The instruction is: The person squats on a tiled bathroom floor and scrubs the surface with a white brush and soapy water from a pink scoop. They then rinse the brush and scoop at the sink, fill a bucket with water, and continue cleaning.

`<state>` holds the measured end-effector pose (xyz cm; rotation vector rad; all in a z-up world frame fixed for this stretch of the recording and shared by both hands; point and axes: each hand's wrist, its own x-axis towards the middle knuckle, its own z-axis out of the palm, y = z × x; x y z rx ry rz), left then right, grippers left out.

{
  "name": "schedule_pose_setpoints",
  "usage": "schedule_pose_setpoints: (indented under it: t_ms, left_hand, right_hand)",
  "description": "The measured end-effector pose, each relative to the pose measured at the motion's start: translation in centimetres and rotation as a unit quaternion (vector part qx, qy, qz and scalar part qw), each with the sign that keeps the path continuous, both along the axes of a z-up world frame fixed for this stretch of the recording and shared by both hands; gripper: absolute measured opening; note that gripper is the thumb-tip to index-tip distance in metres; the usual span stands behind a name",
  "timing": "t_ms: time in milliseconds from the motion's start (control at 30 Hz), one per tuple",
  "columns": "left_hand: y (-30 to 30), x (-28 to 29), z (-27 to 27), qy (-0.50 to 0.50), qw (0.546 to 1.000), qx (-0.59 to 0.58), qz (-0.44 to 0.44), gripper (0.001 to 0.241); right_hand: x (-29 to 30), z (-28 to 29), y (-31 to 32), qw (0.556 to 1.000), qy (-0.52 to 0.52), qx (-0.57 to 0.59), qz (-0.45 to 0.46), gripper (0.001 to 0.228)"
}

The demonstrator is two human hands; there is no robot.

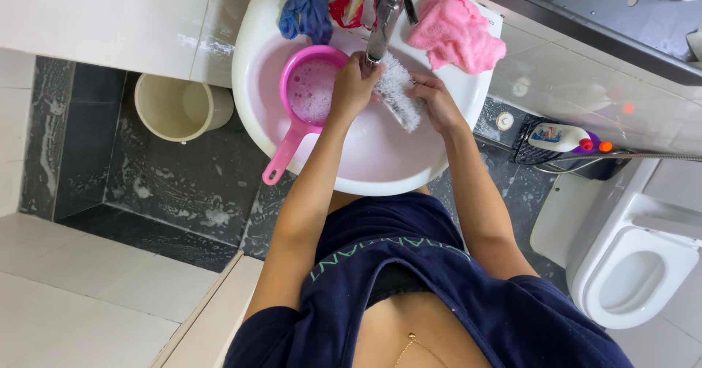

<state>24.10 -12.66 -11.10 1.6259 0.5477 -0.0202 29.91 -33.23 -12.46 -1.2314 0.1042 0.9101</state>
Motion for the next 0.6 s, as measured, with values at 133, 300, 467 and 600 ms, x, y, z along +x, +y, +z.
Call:
schedule_pose_setpoints:
  t_ms: [133, 300, 467, 600]
  left_hand:
    - [0.3, -0.3, -1.1, -0.077, 0.997, 0.028, 0.01, 0.039]
    - [-0.4, -1.4, 1.8, -0.039, 0.996, -0.007, 0.081, 0.044]
    - [-1.7, -1.9, -0.9, -0.104, 0.981, -0.068, 0.15, 0.043]
    - [-0.4, -0.7, -0.6, -0.119, 0.986, -0.033, 0.112, 0.042]
  right_hand:
    - [-0.9, -0.6, 0.1, 1.0, 0.012, 0.006, -0.008, 0.049]
    - [-1.9, -0.9, 0.3, 0.996, 0.044, 0.036, -0.069, 0.047]
    - [-2.3, 0.3, 0.4, 0.994, 0.06, -0.002, -0.095, 0.047]
    - [-3.0, 2.1, 1.2, 0.993, 0.086, -0.007, -0.084, 0.057]
